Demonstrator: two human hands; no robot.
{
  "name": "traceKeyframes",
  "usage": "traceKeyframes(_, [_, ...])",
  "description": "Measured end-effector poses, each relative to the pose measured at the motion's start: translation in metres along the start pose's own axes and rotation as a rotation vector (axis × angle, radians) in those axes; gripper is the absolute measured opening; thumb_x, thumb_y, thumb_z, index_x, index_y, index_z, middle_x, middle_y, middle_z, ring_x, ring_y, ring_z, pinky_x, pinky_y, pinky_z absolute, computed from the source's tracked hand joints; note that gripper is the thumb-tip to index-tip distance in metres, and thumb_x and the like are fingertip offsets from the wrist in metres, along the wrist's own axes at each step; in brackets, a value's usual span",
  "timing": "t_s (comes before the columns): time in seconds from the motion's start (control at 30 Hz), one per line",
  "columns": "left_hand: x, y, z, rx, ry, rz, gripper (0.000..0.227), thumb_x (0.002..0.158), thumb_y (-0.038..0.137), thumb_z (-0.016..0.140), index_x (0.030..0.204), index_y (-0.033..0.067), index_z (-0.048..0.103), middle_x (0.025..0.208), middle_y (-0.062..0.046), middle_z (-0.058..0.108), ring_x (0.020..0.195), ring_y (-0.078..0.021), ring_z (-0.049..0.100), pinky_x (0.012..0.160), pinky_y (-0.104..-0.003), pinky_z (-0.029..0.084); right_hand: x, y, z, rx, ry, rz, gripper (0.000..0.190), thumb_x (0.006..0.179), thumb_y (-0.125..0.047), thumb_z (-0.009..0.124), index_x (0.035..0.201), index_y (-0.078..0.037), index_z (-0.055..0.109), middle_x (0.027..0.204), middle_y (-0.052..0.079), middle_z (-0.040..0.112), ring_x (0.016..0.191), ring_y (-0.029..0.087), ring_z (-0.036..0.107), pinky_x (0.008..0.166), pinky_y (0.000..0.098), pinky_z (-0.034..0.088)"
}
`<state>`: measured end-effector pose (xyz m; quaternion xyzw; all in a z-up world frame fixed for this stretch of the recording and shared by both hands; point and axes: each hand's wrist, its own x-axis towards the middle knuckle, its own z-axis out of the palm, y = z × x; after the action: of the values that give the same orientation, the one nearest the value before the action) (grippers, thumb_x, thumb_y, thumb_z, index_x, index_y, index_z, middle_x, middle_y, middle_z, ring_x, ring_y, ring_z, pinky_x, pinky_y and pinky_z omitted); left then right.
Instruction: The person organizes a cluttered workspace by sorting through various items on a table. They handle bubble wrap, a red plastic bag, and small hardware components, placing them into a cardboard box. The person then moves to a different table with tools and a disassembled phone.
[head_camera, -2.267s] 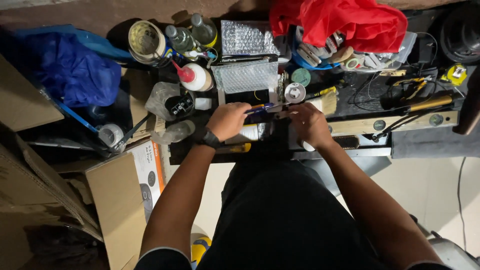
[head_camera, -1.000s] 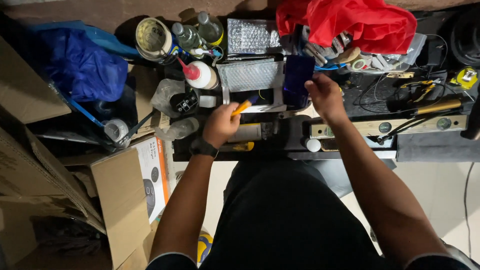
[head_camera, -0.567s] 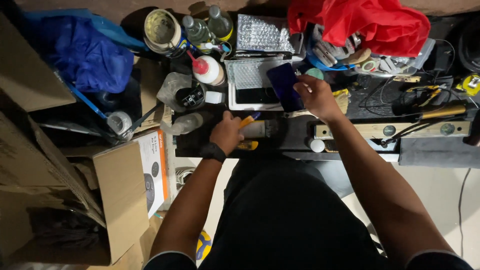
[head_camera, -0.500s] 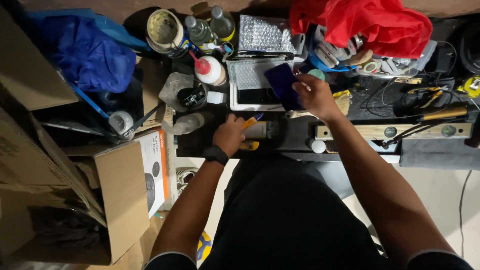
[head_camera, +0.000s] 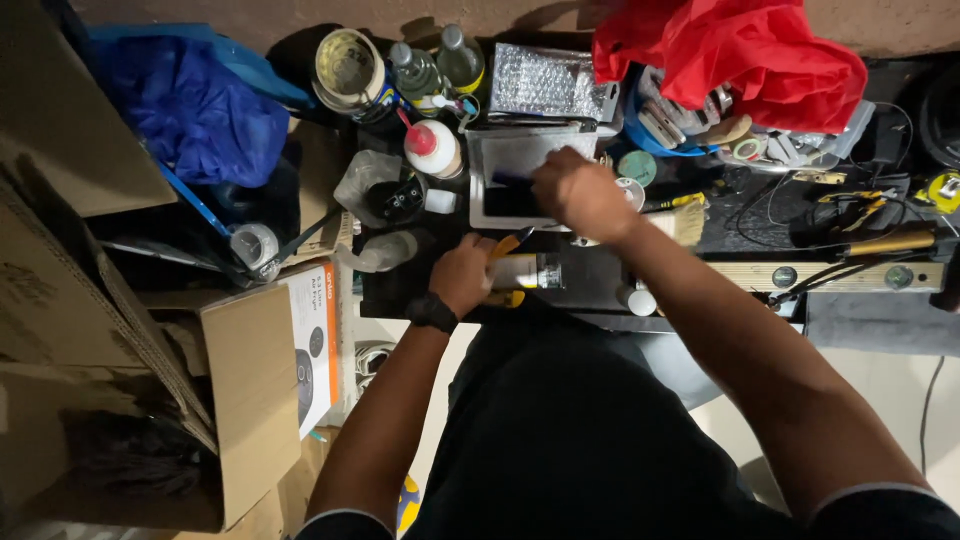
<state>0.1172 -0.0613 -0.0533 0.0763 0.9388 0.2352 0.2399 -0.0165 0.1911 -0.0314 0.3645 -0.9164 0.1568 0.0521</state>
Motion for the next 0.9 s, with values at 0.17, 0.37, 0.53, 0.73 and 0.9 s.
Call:
traceKeyframes(0.17, [-0.014, 0.01, -0.018, -0.165, -0.1, 0.061, 0.044, 0.104, 0.033, 0.068, 0.13, 0.0007, 0.081, 0.117, -0.028, 0.082, 0.111, -0.0531, 0.079, 0.094, -0.06, 0.065, -0.017, 0.0, 0.037, -0.14, 0.155, -0.337, 0.009, 0.103, -0.028, 0.073, 0.095, -0.022, 0.073, 0.103, 0.0, 0.065, 0.1, 0.024, 0.068, 0.074, 0.0373, 0.058])
traceKeyframes(0.37, [-0.021, -0.005, -0.009, -0.11, -0.202, 0.109, 0.046, 0.101, 0.033, 0.07, 0.138, 0.0074, 0.08, 0.131, -0.021, 0.082, 0.122, -0.0466, 0.078, 0.103, -0.054, 0.064, -0.048, -0.014, 0.051, -0.065, 0.123, -0.205, 0.009, 0.108, -0.03, 0.074, 0.111, -0.024, 0.078, 0.102, -0.001, 0.061, 0.095, 0.022, 0.066, 0.069, 0.035, 0.06])
traceKeyframes(0.53, [-0.01, -0.021, 0.007, -0.077, -0.158, 0.124, 0.048, 0.104, 0.03, 0.066, 0.147, 0.0121, 0.076, 0.133, -0.017, 0.079, 0.125, -0.0426, 0.076, 0.106, -0.049, 0.064, -0.048, -0.009, 0.076, 0.079, 0.104, -0.017, 0.011, 0.112, -0.033, 0.073, 0.115, -0.024, 0.08, 0.104, 0.001, 0.064, 0.098, 0.026, 0.071, 0.07, 0.0387, 0.067])
traceKeyframes(0.73, [0.018, -0.031, 0.041, 0.026, 0.023, 0.212, 0.04, 0.102, 0.024, 0.072, 0.14, 0.0125, 0.079, 0.123, -0.011, 0.071, 0.114, -0.0379, 0.076, 0.097, -0.046, 0.067, -0.081, 0.007, 0.033, 0.33, 0.162, 0.302, 0.016, 0.111, -0.022, 0.078, 0.124, -0.019, 0.086, 0.114, 0.01, 0.077, 0.106, 0.037, 0.08, 0.083, 0.0464, 0.069])
traceKeyframes(0.9, [0.041, -0.008, 0.048, 0.033, 0.05, 0.302, 0.04, 0.102, 0.028, 0.064, 0.139, 0.0205, 0.075, 0.119, -0.006, 0.062, 0.113, -0.039, 0.07, 0.093, -0.051, 0.063, -0.145, 0.023, 0.009, 0.215, 0.306, 0.445, 0.007, 0.106, -0.017, 0.088, 0.113, -0.018, 0.089, 0.099, 0.006, 0.081, 0.088, 0.033, 0.083, 0.077, 0.0401, 0.067])
